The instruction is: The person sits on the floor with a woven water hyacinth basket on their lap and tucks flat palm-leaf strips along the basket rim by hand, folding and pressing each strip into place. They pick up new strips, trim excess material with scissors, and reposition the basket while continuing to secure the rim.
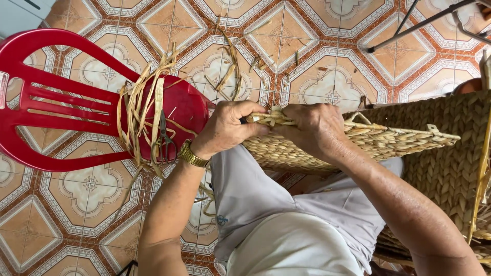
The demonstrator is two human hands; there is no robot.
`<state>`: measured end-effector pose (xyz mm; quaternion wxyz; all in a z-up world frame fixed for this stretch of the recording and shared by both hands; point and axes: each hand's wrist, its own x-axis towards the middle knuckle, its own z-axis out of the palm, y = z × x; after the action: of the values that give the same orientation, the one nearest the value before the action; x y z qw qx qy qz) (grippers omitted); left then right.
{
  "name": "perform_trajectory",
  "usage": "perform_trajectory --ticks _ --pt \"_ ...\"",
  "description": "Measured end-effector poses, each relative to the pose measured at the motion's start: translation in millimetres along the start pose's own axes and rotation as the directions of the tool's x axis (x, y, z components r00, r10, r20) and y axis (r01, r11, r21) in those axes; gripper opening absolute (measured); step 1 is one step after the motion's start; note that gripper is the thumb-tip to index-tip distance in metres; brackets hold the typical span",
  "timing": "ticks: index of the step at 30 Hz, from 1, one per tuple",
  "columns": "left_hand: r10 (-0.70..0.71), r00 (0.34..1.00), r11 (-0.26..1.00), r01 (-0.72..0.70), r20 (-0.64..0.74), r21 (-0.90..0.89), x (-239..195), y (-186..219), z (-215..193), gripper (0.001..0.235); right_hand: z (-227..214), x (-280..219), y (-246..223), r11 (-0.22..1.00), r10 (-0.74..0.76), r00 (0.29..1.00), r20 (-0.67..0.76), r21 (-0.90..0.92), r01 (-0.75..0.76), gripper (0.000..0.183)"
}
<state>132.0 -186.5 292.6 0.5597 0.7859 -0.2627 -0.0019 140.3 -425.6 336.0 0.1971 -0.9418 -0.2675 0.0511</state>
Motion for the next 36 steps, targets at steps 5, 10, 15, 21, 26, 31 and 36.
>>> perform_trajectory --ticks 5,10,15,21,26,31,36 --pt "-0.054 0.995 0.998 0.055 -0.080 0.007 4 -2 8 0.027 -5 -1 -4 0.991 0.120 0.991 -0.056 0.072 -0.116 0.039" --pt "-0.066 0.995 0.998 0.065 -0.074 -0.020 9 15 9 0.032 -12 1 18 0.992 0.054 0.998 -0.025 0.118 -0.051 0.041" --pt "-0.020 0.998 0.991 0.012 0.057 0.130 24 36 2 0.054 -20 -3 45 0.977 -0.141 0.986 0.088 0.175 0.124 0.079" --pt "-0.027 0.991 0.967 -0.006 0.127 0.253 27 25 11 0.041 -24 -19 46 0.998 -0.007 0.979 0.205 -0.056 0.019 0.037" --pt "-0.097 0.993 0.992 0.091 0.062 0.085 15 29 5 0.050 -30 -20 40 0.995 0.032 0.983 0.183 -0.101 -0.014 0.040" --pt "-0.398 0.851 0.909 0.318 -0.343 -0.268 -78 -69 -27 0.062 -35 -5 24 0.996 -0.084 0.986 0.143 0.055 0.077 0.063" --pt "-0.408 0.469 0.394 0.864 -0.783 0.312 -246 -212 -39 0.039 -28 19 6 0.995 -0.030 0.948 0.316 0.096 0.000 0.083"
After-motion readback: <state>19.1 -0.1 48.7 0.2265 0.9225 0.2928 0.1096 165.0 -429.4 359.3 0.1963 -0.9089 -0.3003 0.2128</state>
